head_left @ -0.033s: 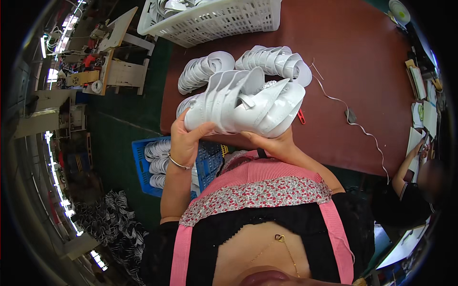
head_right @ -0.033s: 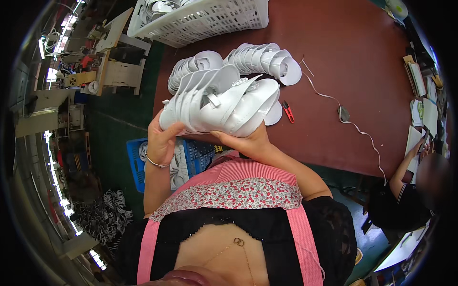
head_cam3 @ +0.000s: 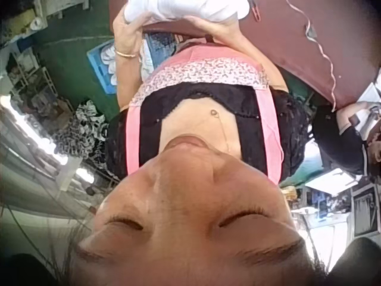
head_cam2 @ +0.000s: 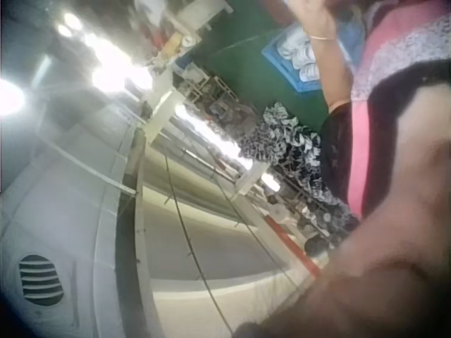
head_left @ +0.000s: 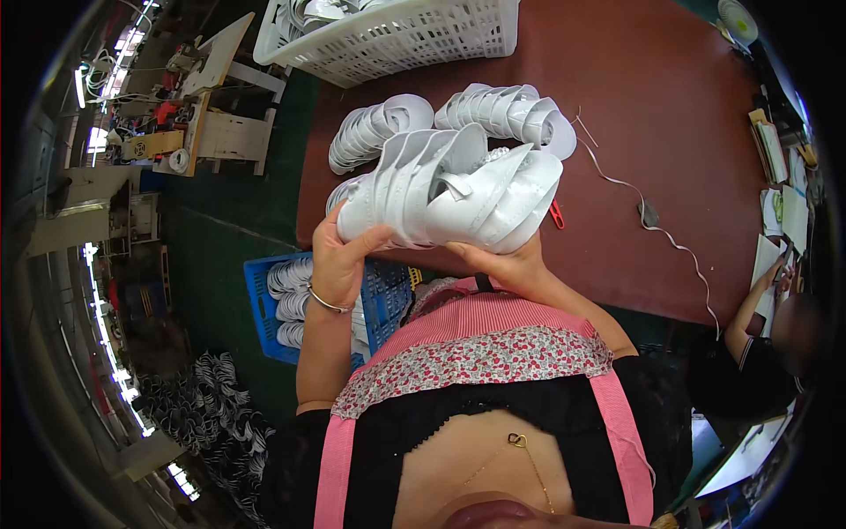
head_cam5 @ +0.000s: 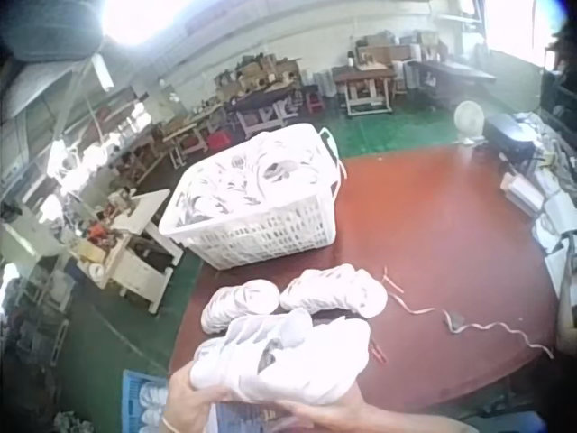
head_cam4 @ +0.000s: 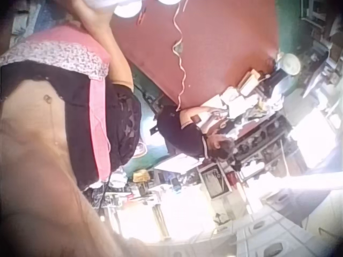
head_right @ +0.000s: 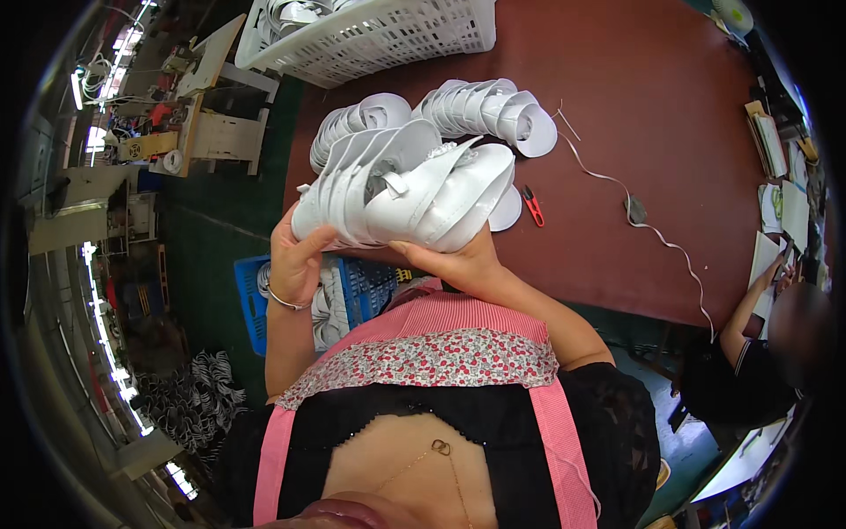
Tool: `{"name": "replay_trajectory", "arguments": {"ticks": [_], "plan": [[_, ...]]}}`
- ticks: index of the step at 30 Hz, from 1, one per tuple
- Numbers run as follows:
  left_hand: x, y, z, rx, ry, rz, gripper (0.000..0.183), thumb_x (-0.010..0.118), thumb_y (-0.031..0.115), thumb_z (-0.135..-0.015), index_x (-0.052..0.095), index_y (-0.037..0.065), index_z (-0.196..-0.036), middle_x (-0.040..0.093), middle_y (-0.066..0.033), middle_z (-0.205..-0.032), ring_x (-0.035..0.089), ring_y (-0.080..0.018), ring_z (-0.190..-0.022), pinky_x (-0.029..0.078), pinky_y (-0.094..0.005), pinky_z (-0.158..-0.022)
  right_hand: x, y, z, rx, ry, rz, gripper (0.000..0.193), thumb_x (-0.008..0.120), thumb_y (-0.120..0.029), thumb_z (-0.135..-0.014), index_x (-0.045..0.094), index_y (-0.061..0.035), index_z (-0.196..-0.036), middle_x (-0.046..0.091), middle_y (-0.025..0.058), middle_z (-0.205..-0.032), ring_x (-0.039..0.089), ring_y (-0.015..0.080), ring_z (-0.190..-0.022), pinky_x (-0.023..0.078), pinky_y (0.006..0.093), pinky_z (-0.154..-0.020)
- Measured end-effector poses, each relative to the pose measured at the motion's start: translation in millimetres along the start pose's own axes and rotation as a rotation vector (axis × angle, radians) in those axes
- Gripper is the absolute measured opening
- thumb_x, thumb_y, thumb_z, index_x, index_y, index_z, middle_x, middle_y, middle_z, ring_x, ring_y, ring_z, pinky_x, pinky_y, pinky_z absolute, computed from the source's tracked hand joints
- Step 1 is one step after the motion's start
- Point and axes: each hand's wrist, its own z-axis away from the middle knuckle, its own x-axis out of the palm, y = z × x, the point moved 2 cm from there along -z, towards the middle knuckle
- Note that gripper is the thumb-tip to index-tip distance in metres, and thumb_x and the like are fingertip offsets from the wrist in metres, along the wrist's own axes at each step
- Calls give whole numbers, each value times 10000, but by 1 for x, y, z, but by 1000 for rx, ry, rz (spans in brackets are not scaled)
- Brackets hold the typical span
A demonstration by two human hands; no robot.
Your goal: Sorting, stacking, and tying bundles of white shoe components in a factory.
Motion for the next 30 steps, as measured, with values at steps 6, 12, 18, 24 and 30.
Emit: {"name": "replay_trajectory", "arguments": {"ticks": [6,12,18,24,30], "plan": [[-1,16,10,224,69,-167,493,766,-41,-759,564,-54,-1209,677,-106,-1064,666,-170,-940,533,-293,-846,0,-22,1,165,88,-211,656,755,31,-762,454,4,-1344,590,114,-1238,583,185,-1139,476,346,-977],[5,11,25,93,-128,-314,567,829,4,-708,564,-48,-1208,674,-101,-1068,651,-152,-972,515,-283,-884,5,-24,4,260,-38,-129,673,773,-31,-764,447,8,-1351,593,117,-1235,588,200,-1131,481,350,-962],[3,-20,36,41,-196,-266,580,837,10,-701,581,-35,-1219,677,-75,-1091,636,-137,-996,501,-284,-897,5,-21,12,356,-91,-101,643,769,-76,-784,464,19,-1341,592,125,-1247,586,206,-1135,479,352,-962],[-7,-41,43,-21,-161,-139,494,776,-37,-742,602,-25,-1204,685,-74,-1089,647,-148,-988,505,-290,-900,3,-7,23,430,-67,-188,454,678,-225,-906,551,24,-1265,629,108,-1172,591,172,-1082,479,320,-938],[-19,-77,50,-138,-168,-26,545,770,-30,-741,566,-20,-1247,659,-86,-1166,629,-167,-1061,490,-315,-943,1,0,33,437,-151,-31,473,657,-238,-928,525,35,-1291,600,118,-1227,570,179,-1110,459,327,-964]]}}
